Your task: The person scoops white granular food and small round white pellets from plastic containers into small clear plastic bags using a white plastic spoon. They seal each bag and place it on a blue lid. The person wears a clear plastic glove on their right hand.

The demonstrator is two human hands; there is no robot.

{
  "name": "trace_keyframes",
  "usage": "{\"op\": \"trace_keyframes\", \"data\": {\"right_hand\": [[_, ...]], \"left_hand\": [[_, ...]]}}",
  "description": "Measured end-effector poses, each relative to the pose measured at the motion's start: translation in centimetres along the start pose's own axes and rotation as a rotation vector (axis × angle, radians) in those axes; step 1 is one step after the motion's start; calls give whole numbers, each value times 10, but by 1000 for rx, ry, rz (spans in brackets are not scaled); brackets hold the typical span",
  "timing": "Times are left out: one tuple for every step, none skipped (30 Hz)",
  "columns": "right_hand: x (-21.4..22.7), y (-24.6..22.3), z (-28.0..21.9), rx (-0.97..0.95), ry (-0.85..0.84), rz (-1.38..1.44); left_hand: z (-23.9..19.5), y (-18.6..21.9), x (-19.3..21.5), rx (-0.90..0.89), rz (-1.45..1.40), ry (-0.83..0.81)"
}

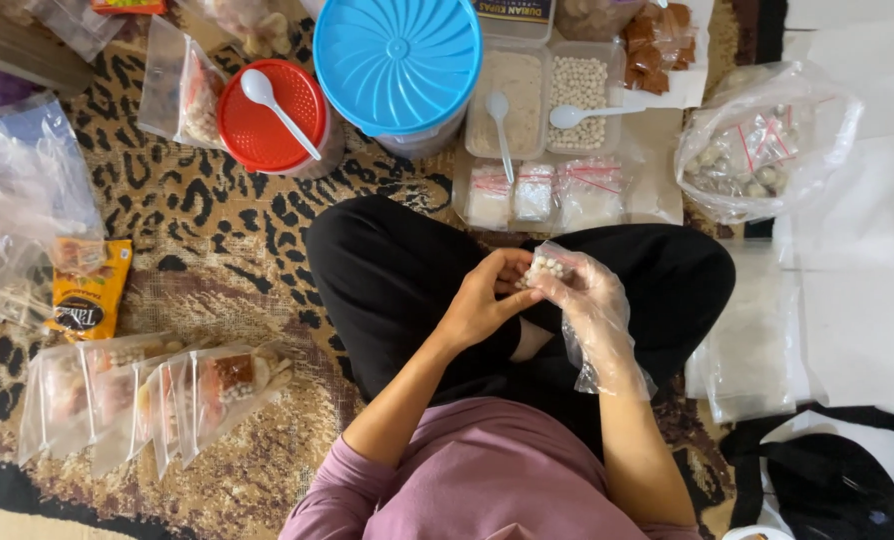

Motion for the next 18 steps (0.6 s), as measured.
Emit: {"op": "trace_keyframes", "data": {"right_hand": [[-1,-5,0,2,-5,0],[-2,-13,0,34,-26,7],[-4,-20,-1,67,-46,14],[0,-15,3,69,-51,14],[-1,-13,6,103,-139,116],[-2,-11,9,135,-226,218],[1,-14,10,136,-230,218],[9,-18,11,178,-163,202],[17,-22,12,219,-97,185],[21,-30,13,212,-95,183],[28,-32,15,127,-32,20],[35,-35,18,45,27,-141],[43,-28,26,41,28,-142],[56,-22,35,49,95,-178],[69,-16,43,57,163,-214],[78,-1,60,51,170,-212],[87,14,77,56,167,-84],[97,30,93,61,165,44]], "left_hand": [[5,0,4,0,2,5],[10,2,8,-43,4,7],[15,5,12,-86,6,9],[23,13,22,-87,8,14],[32,27,33,-160,-27,51],[39,40,45,-233,-63,88],[51,57,64,-234,-62,92],[59,79,89,-325,37,257],[66,101,113,-416,138,422],[78,106,134,-409,135,420],[90,109,157,-376,221,473],[102,114,181,-344,308,527],[110,109,193,-341,307,525],[120,107,207,-329,469,588],[129,105,219,-315,631,649],[133,99,223,-315,630,639],[137,96,224,-328,762,648],[142,91,224,-342,894,654]]}}
Point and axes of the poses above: each hand's wrist, its own z-axis towards the middle knuckle, its own x-axis out of the back of the hand, y = z × x, the point moved 6 cm from there along z, towards the middle knuckle, and after that the axes turned 3 degrees about y, right-handed, at the moved point
